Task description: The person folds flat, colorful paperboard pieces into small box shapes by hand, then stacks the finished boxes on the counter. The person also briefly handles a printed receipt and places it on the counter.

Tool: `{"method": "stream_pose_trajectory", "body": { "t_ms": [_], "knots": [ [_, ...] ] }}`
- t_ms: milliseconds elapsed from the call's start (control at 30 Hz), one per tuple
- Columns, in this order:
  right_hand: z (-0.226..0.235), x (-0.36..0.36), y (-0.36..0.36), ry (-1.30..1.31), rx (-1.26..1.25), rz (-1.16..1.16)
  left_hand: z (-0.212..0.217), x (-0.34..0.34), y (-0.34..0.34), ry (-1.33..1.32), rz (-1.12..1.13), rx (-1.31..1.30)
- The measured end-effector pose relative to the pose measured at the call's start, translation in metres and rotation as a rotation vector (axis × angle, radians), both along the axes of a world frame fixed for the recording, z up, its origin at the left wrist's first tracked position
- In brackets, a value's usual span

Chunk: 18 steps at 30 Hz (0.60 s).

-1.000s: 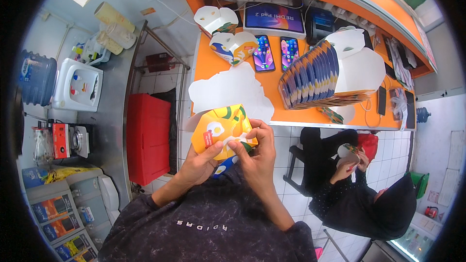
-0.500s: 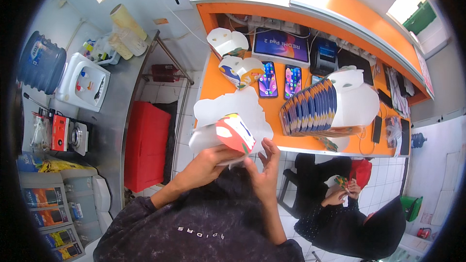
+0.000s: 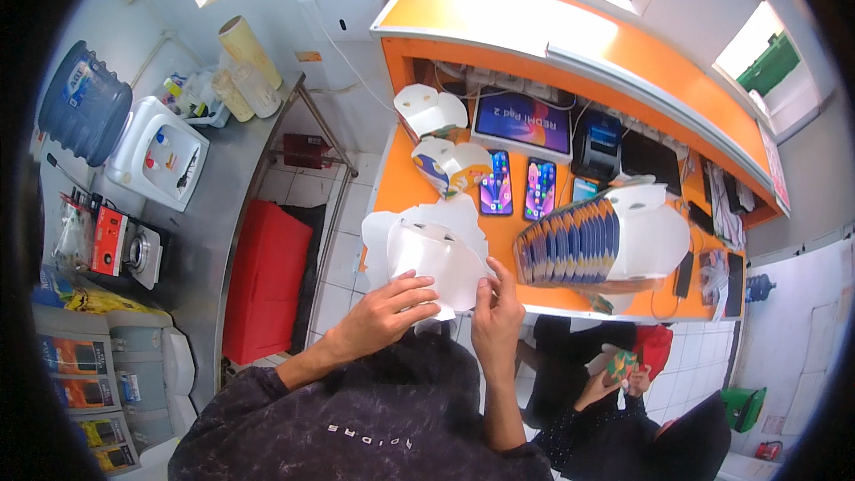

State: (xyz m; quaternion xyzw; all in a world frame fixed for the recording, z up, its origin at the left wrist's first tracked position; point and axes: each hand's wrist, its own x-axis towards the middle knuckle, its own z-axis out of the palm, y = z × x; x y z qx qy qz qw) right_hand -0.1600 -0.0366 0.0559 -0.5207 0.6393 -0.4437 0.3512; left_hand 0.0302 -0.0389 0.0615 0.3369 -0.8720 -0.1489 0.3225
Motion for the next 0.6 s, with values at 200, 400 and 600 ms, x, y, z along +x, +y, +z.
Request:
{"method": "stream_pose_trajectory", "body": {
  "t_ms": [200, 400, 600],
  "knots": [
    [0.020, 0.008, -0.040, 0.124, -0.099, -0.043, -0.006, 0.015, -0.010, 0.345, 0.314, -0.074],
    [0.019, 0.023, -0.063, 0.067, -0.027, -0.038, -0.032, 0.049, -0.052, 0.908, 0.367, 0.822],
    [0.011, 0.057, -0.084, 0.005, 0.023, 0.051, -0.048, 0.081, -0.095, 1.311, 0.073, 1.299]
  ]
}}
